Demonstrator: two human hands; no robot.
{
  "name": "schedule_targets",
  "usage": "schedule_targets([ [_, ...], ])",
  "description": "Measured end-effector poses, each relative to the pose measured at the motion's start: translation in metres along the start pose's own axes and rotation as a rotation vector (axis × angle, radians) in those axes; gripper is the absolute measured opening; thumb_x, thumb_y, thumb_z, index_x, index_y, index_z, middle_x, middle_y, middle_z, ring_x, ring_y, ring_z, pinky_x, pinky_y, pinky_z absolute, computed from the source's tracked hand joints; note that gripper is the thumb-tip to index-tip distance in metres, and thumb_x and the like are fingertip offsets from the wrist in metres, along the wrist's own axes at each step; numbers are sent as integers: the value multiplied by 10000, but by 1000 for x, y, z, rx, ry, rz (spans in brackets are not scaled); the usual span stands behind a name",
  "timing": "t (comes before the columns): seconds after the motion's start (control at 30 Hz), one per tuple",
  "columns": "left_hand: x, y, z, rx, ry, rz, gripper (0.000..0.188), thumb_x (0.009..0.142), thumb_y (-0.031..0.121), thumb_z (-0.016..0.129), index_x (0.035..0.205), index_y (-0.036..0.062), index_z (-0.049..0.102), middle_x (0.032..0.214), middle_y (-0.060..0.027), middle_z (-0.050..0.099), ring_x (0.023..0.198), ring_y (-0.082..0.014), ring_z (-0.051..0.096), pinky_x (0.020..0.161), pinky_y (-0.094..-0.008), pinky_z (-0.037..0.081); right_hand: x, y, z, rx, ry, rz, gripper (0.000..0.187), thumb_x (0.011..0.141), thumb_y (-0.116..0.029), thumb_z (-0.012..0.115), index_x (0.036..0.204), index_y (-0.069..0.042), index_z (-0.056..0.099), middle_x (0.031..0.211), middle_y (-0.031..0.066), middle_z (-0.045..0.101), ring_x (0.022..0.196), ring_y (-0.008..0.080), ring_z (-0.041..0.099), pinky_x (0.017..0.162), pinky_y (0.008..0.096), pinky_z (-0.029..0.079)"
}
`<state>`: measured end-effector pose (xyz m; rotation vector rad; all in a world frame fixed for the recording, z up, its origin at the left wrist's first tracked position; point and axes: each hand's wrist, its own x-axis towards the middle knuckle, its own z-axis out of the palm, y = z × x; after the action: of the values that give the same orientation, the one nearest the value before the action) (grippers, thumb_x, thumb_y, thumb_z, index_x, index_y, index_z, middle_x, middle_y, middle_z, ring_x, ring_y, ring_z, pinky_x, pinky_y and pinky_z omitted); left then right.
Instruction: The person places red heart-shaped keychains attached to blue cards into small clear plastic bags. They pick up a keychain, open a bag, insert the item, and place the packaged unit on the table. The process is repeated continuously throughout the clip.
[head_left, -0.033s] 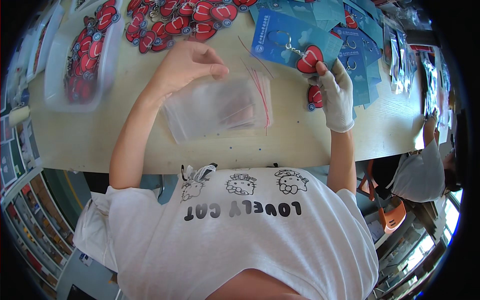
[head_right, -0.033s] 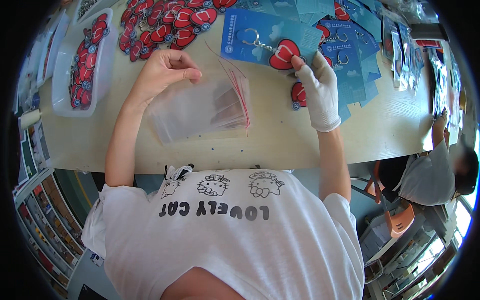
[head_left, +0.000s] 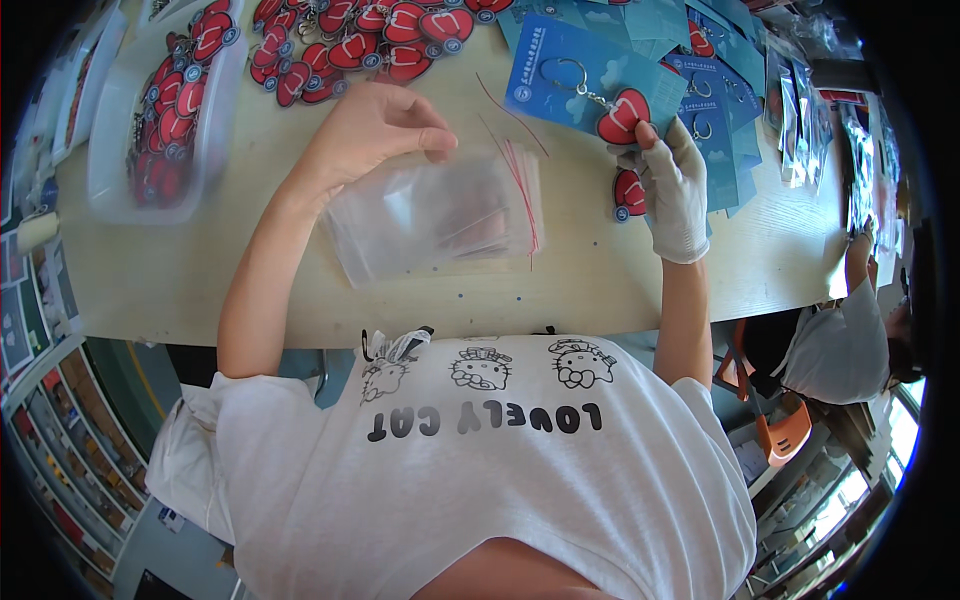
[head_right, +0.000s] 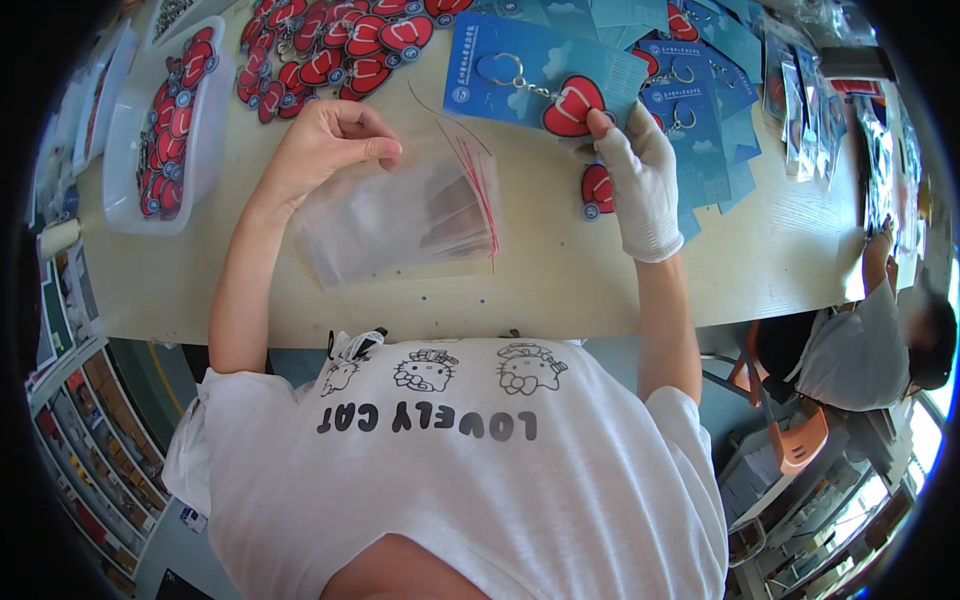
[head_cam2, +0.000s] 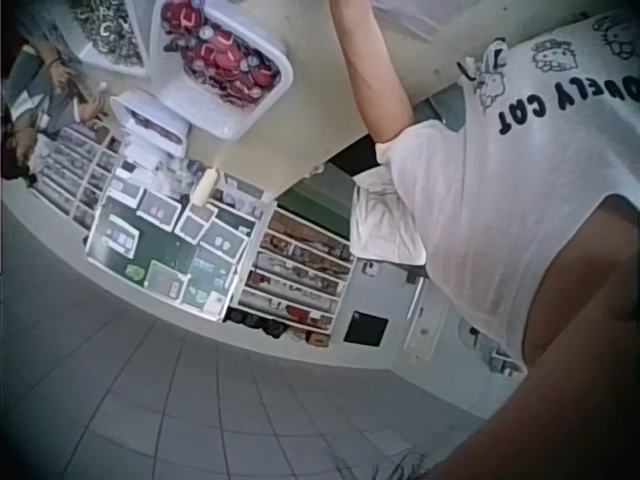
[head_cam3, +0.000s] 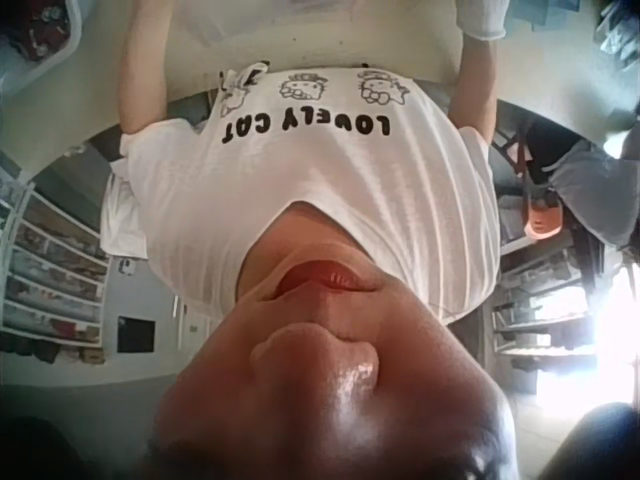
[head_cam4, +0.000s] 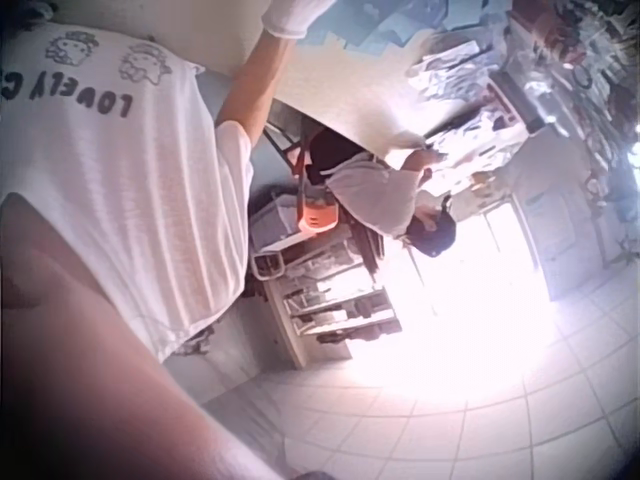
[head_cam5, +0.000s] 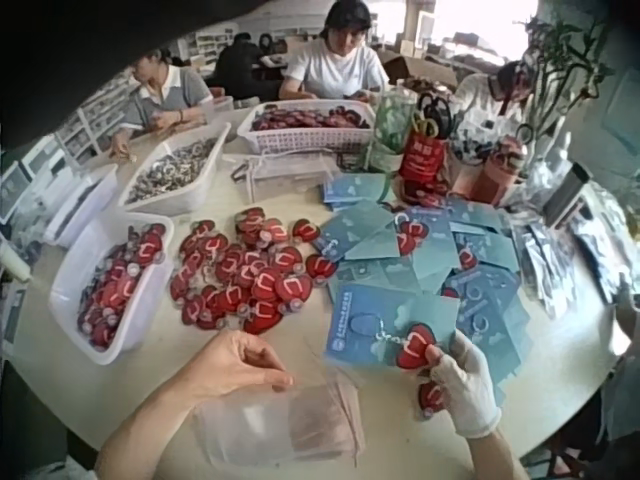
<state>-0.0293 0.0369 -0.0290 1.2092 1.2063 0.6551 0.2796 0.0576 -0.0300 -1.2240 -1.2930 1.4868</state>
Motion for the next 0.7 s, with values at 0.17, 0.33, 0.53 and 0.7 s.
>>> schedule_targets([
  [0.17,2,4,4,-37,-10,-24,143,782,130,737,822,6,679,749,-67,683,700,-114,643,702,-243,500,-2,-9,0,109,-92,18,324,944,-161,535,1194,41,496,1016,75,625,837,128,626,793,268,497],
  [0.33,0,12,8,-59,-28,-30,102,806,113,715,811,18,676,733,-63,681,694,-111,645,691,-233,497,-1,-12,-15,-53,-152,49,336,916,-196,575,1174,17,541,1010,63,633,802,119,631,734,235,493],
  [0.53,3,10,12,-80,-64,46,116,788,110,738,821,15,680,746,-62,688,685,-100,642,669,-220,488,4,-26,-24,-182,-270,95,321,894,-129,553,1173,30,535,983,58,628,787,111,623,728,226,489],
  [0.7,12,12,28,-4,-54,80,176,774,130,757,857,-11,694,754,-42,686,676,-52,607,639,-202,464,7,-32,2,-279,-398,127,331,861,-50,519,1176,51,519,971,57,630,797,116,625,742,237,493],
])
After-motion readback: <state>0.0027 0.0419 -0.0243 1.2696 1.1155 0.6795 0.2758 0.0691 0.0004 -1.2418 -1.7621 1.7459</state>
